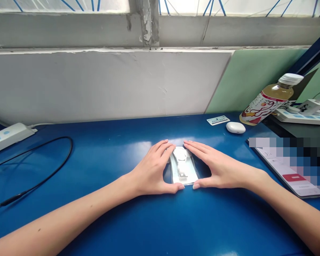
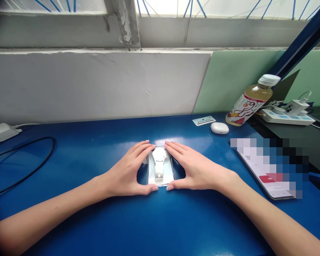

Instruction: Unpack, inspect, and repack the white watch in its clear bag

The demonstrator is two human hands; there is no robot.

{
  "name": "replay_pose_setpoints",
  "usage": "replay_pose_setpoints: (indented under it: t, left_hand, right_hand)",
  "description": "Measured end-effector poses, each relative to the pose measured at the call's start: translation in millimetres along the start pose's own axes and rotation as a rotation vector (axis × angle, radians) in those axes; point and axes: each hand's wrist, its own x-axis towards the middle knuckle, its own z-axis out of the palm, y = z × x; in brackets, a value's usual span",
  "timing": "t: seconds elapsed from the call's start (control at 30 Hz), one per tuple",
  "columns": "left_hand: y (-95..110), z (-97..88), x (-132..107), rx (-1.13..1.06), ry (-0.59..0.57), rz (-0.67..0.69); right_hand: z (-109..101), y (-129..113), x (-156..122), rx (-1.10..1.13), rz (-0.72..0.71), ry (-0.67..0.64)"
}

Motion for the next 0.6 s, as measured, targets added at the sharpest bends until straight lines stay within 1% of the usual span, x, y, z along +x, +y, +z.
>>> replay_pose_setpoints:
  t: [0.13,0.3,0.47,0.6]
  left_hand:
    - [2.1,-1.4,1.5,-0.015,-0.032,-0.044]
    - [2.6,-1.4,2.1,-0.050,-0.031,-0.045]
    - [1.8,-2.3,2.1,-0.065,-0.036,-0.040]
    - [2.9,-2.1,2.1,-0.055,-0.063,-0.060]
  right_hand:
    - [1.1,-0.6,0.4,0.028,0.011,0.010]
    - [-0.6,0.0,0.6,0.066,0.007,0.052]
    - [-0.7,4.9,0.8,0.081,0.010,0.026]
    - [0.2,6.3,0.8,0.063,-0.001,0.015]
